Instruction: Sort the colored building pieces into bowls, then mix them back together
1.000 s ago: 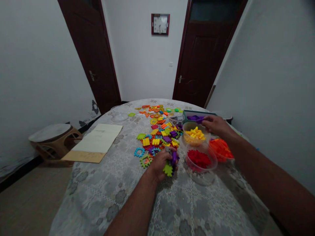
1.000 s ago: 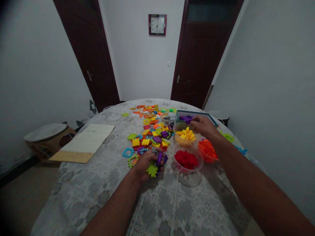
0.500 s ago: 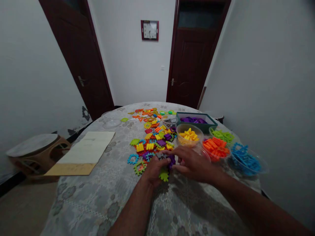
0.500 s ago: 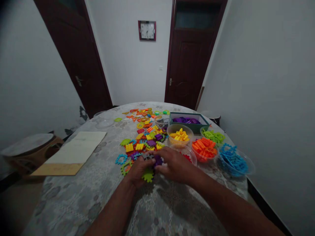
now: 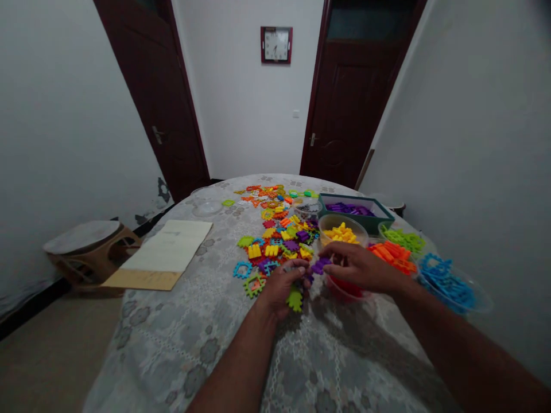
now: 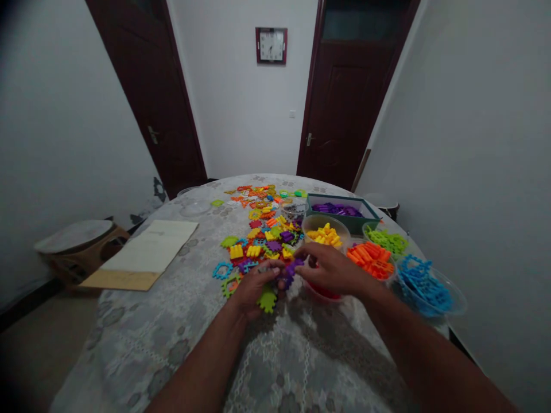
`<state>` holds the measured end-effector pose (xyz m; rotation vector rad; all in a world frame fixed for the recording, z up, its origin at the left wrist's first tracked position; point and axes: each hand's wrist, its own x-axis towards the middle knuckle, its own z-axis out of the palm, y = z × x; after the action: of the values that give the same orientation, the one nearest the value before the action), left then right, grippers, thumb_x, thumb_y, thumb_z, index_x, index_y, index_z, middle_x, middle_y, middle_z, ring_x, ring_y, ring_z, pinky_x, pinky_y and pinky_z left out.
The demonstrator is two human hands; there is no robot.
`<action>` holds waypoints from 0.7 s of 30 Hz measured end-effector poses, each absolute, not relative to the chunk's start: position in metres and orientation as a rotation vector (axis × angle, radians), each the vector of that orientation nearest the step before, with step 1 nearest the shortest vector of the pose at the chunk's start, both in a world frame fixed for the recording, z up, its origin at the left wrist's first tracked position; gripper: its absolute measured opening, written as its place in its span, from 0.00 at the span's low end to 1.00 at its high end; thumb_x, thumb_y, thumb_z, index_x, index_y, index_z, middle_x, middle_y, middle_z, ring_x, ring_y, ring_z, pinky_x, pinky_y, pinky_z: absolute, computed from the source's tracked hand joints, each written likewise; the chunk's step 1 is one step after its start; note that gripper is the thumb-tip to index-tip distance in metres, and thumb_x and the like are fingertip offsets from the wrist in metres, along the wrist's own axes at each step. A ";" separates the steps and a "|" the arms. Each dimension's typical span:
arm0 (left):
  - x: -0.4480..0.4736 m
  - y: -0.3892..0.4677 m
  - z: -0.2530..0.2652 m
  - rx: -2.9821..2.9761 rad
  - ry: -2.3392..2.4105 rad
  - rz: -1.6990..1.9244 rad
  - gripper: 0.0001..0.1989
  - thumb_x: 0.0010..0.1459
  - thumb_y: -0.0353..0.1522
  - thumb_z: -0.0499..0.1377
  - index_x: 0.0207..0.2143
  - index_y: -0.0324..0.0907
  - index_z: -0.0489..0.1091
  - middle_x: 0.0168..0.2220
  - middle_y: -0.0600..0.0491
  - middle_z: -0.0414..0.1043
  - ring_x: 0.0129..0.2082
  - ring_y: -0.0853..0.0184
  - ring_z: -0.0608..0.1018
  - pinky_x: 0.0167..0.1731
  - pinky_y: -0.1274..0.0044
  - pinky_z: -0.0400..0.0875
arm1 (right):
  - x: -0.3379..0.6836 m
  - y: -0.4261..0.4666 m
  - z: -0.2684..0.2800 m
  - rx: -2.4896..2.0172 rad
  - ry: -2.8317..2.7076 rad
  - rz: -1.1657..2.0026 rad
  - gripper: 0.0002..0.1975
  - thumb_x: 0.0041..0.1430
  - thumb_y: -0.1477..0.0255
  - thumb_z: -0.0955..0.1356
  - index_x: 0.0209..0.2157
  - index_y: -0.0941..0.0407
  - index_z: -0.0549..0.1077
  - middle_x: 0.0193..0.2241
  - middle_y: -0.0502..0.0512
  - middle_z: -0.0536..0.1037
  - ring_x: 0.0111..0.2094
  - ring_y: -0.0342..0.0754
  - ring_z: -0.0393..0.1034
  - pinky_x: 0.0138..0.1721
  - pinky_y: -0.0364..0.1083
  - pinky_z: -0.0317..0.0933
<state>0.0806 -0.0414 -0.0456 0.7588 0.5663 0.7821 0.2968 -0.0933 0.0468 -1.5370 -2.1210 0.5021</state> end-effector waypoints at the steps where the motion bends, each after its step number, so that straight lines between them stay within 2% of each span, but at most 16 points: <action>1: 0.081 -0.041 -0.046 0.754 0.561 0.778 0.20 0.48 0.34 0.73 0.43 0.39 0.74 0.35 0.51 0.76 0.24 0.71 0.74 0.23 0.77 0.69 | 0.309 -0.084 0.051 -1.548 -2.100 0.549 0.16 0.66 0.59 0.70 0.50 0.52 0.80 0.36 0.53 0.81 0.35 0.49 0.75 0.35 0.46 0.67; 4: 0.080 -0.042 -0.047 0.745 0.533 0.761 0.20 0.49 0.32 0.71 0.45 0.39 0.74 0.34 0.53 0.74 0.23 0.73 0.71 0.23 0.78 0.69 | 0.352 -0.046 0.062 -1.634 -1.975 0.519 0.20 0.64 0.53 0.70 0.47 0.53 0.82 0.41 0.56 0.83 0.40 0.53 0.77 0.38 0.48 0.69; 6: 0.080 -0.043 -0.047 0.749 0.522 0.736 0.21 0.49 0.32 0.71 0.47 0.40 0.73 0.32 0.55 0.71 0.22 0.73 0.70 0.24 0.77 0.70 | 0.379 -0.019 0.068 -1.798 -1.736 0.258 0.23 0.61 0.53 0.70 0.47 0.55 0.82 0.43 0.60 0.83 0.40 0.56 0.77 0.41 0.51 0.70; 9: 0.078 -0.044 -0.047 0.767 0.518 0.704 0.25 0.49 0.32 0.72 0.50 0.40 0.73 0.29 0.57 0.69 0.22 0.73 0.70 0.25 0.78 0.70 | 0.405 0.007 0.071 -1.913 -1.375 -0.224 0.26 0.61 0.57 0.70 0.54 0.59 0.79 0.50 0.68 0.81 0.47 0.61 0.77 0.51 0.58 0.70; 11: 0.078 -0.043 -0.048 0.759 0.505 0.700 0.28 0.47 0.30 0.72 0.52 0.40 0.72 0.31 0.56 0.70 0.23 0.73 0.71 0.25 0.78 0.69 | 0.404 0.009 0.068 -1.899 -1.337 -0.362 0.26 0.62 0.60 0.69 0.57 0.61 0.78 0.53 0.71 0.80 0.50 0.62 0.76 0.56 0.60 0.67; 13: 0.077 -0.042 -0.047 0.744 0.491 0.696 0.32 0.44 0.27 0.70 0.55 0.40 0.71 0.35 0.55 0.72 0.24 0.73 0.71 0.26 0.77 0.69 | 0.388 -0.002 0.060 -1.849 -1.472 -0.276 0.23 0.64 0.62 0.68 0.55 0.58 0.79 0.51 0.68 0.81 0.49 0.61 0.77 0.56 0.59 0.68; 16: 0.076 -0.044 -0.045 0.744 0.468 0.660 0.39 0.42 0.24 0.67 0.60 0.43 0.68 0.38 0.54 0.74 0.24 0.73 0.71 0.28 0.75 0.71 | 0.340 -0.035 0.047 -1.627 -1.820 0.087 0.17 0.68 0.62 0.66 0.51 0.53 0.81 0.47 0.59 0.84 0.47 0.56 0.78 0.53 0.55 0.70; 18: 0.075 -0.046 -0.042 0.752 0.431 0.621 0.41 0.41 0.23 0.66 0.61 0.45 0.67 0.39 0.54 0.75 0.24 0.73 0.71 0.29 0.74 0.72 | 0.304 -0.060 0.041 -1.484 -1.974 0.259 0.16 0.69 0.63 0.66 0.51 0.51 0.81 0.46 0.57 0.84 0.45 0.53 0.79 0.50 0.52 0.71; 21: 0.074 -0.047 -0.039 0.800 0.375 0.572 0.32 0.40 0.24 0.67 0.51 0.44 0.71 0.32 0.56 0.73 0.23 0.72 0.71 0.29 0.74 0.71 | 0.260 -0.088 0.037 -1.416 -2.076 0.449 0.13 0.71 0.65 0.66 0.48 0.51 0.81 0.44 0.55 0.85 0.43 0.51 0.79 0.47 0.50 0.71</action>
<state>0.0741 -0.0473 -0.0393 0.8001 0.3748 0.5721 0.2598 -0.0876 0.0367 -1.4160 -2.0758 0.4488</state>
